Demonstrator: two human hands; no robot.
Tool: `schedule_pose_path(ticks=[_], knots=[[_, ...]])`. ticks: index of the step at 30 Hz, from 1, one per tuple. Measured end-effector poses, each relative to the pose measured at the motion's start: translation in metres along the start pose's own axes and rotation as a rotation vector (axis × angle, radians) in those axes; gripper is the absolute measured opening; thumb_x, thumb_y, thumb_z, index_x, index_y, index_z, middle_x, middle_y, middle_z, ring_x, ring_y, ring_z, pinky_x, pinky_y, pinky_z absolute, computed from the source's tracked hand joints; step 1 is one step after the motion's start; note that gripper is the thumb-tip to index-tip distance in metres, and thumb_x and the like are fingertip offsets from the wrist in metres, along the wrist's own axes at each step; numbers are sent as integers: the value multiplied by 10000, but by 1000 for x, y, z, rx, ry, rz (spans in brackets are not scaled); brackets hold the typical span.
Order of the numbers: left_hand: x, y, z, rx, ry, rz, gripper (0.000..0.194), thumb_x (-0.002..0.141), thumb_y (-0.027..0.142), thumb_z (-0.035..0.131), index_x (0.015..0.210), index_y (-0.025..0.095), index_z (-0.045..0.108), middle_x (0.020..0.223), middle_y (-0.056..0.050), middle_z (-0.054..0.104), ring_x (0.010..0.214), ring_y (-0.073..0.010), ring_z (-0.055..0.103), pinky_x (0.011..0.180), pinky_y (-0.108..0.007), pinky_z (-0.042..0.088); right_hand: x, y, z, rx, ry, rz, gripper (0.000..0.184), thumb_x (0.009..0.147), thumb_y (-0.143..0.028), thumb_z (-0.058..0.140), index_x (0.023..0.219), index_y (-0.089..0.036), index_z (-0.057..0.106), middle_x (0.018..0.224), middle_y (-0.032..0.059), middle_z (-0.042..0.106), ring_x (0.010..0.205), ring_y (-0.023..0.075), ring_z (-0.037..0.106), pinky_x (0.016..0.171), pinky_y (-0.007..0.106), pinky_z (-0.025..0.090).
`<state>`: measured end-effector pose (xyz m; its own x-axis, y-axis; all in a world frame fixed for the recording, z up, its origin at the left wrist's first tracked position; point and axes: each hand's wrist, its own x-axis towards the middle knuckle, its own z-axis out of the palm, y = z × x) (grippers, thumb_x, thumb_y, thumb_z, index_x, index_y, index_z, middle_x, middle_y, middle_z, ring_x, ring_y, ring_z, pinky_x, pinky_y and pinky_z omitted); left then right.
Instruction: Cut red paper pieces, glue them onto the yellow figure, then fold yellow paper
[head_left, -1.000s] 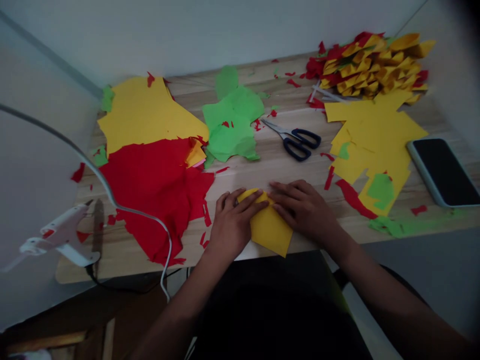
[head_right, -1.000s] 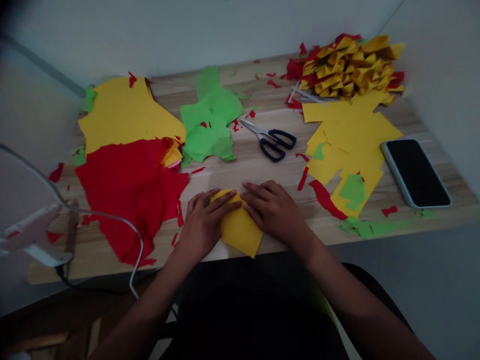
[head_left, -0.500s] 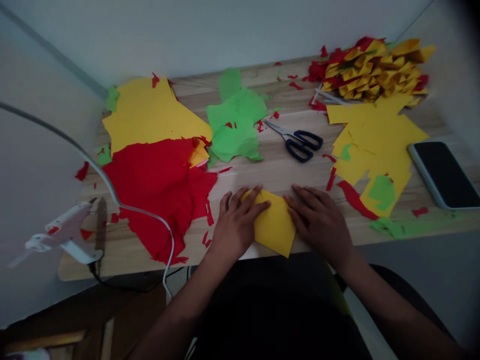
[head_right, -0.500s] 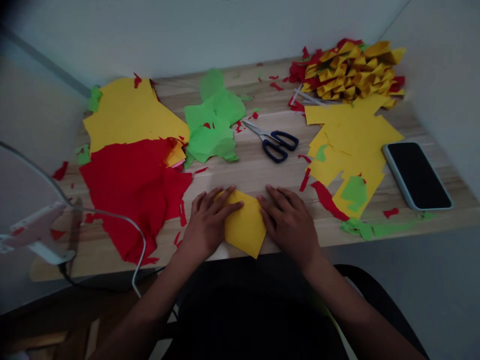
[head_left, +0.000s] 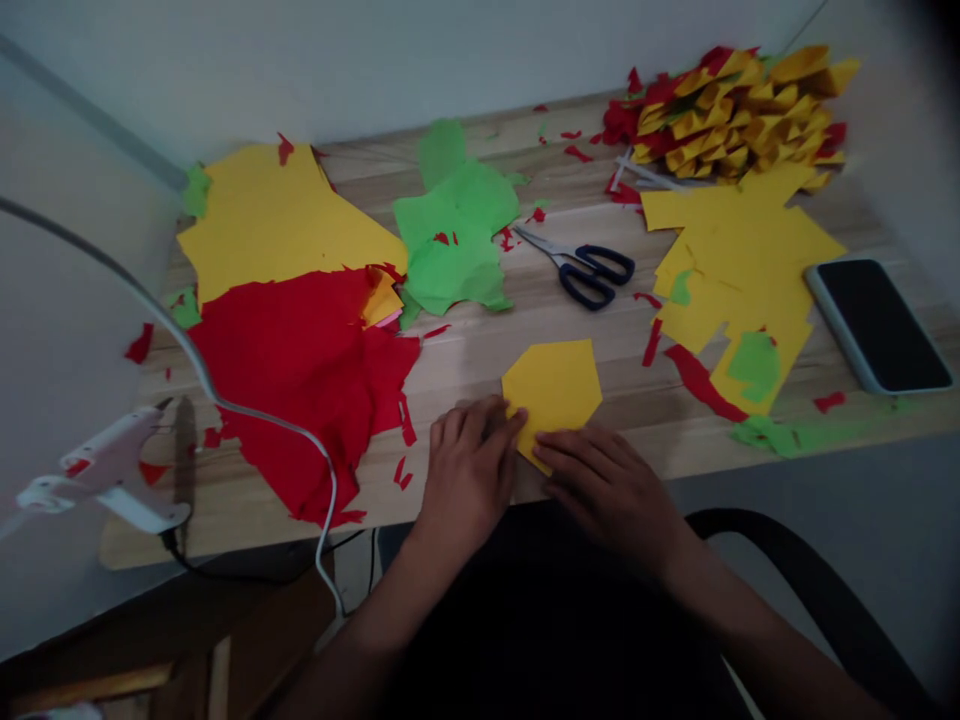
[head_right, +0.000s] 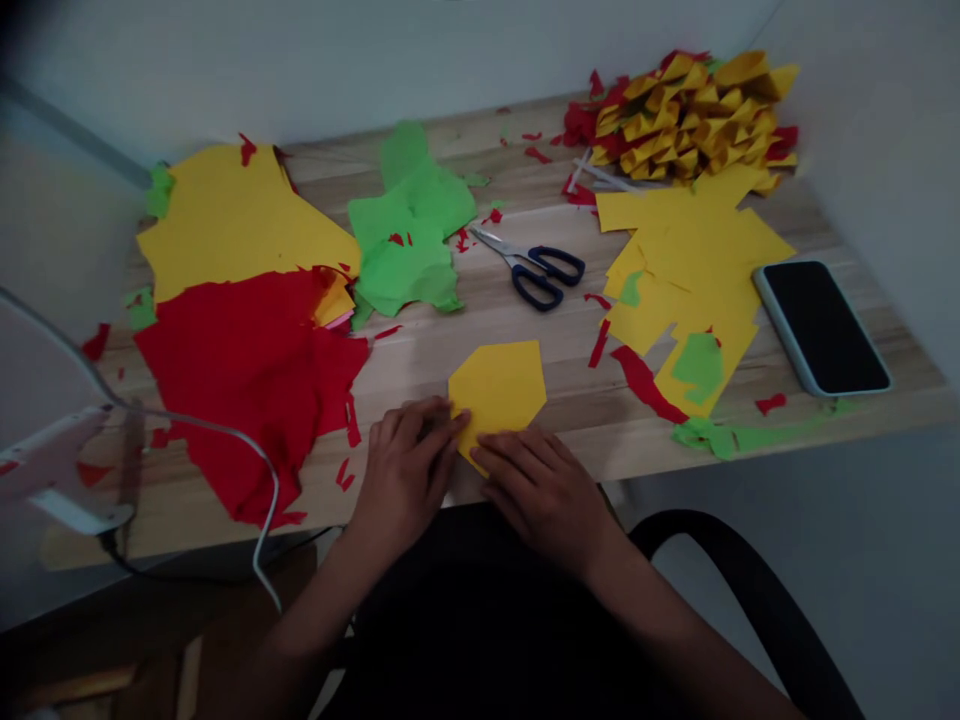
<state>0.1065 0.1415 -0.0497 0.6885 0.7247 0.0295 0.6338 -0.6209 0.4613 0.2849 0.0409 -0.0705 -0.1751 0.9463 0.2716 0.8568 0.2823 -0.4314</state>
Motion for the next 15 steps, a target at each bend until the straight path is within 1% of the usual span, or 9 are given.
schedule_pose_path(ticks=[2, 4, 7, 10, 12, 15], knots=[[-2, -7, 0, -67, 18, 27, 282, 963, 202, 540, 1197, 278, 677, 1377, -23, 616, 1159, -263, 475, 953, -449, 389, 0, 2, 1, 28, 24, 31, 226, 958, -190, 575, 1171, -223, 644, 1165, 53, 728, 1033, 221, 640, 917, 407, 503], [-2, -11, 0, -122, 31, 15, 197, 955, 236, 573, 1088, 280, 712, 1315, 12, 671, 1124, -257, 490, 944, -448, 391, 4, 4, 0, 64, 54, 112, 133, 967, -210, 567, 1041, -226, 675, 1125, 61, 720, 1027, 228, 628, 913, 417, 500], [1, -12, 0, -177, 67, -29, 111, 927, 245, 621, 960, 266, 725, 1247, 27, 711, 1088, -253, 504, 920, -439, 400, 15, 4, 1, 101, 66, 282, 125, 964, -268, 575, 904, -206, 666, 1149, 109, 658, 1103, 267, 588, 954, 459, 483], [2, -10, 0, -196, 72, -42, 97, 891, 204, 651, 921, 265, 721, 1252, 38, 708, 1081, -255, 506, 914, -442, 399, 27, 0, 4, 49, 79, 388, 125, 940, -294, 599, 905, -178, 632, 1104, 147, 611, 1071, 303, 577, 915, 482, 490], [1, -9, 0, -203, 70, -43, 100, 882, 201, 651, 920, 265, 717, 1257, 35, 705, 1083, -260, 507, 916, -450, 398, 33, -3, 7, -2, 84, 419, 123, 917, -290, 621, 922, -167, 617, 1054, 147, 594, 1019, 312, 571, 874, 482, 495], [1, -9, 0, -216, 70, -45, 73, 880, 247, 659, 924, 262, 716, 1264, 21, 700, 1097, -270, 507, 929, -464, 398, 37, -5, 9, -15, 94, 436, 128, 896, -264, 628, 967, -162, 594, 1020, 130, 588, 970, 302, 561, 863, 474, 487]])
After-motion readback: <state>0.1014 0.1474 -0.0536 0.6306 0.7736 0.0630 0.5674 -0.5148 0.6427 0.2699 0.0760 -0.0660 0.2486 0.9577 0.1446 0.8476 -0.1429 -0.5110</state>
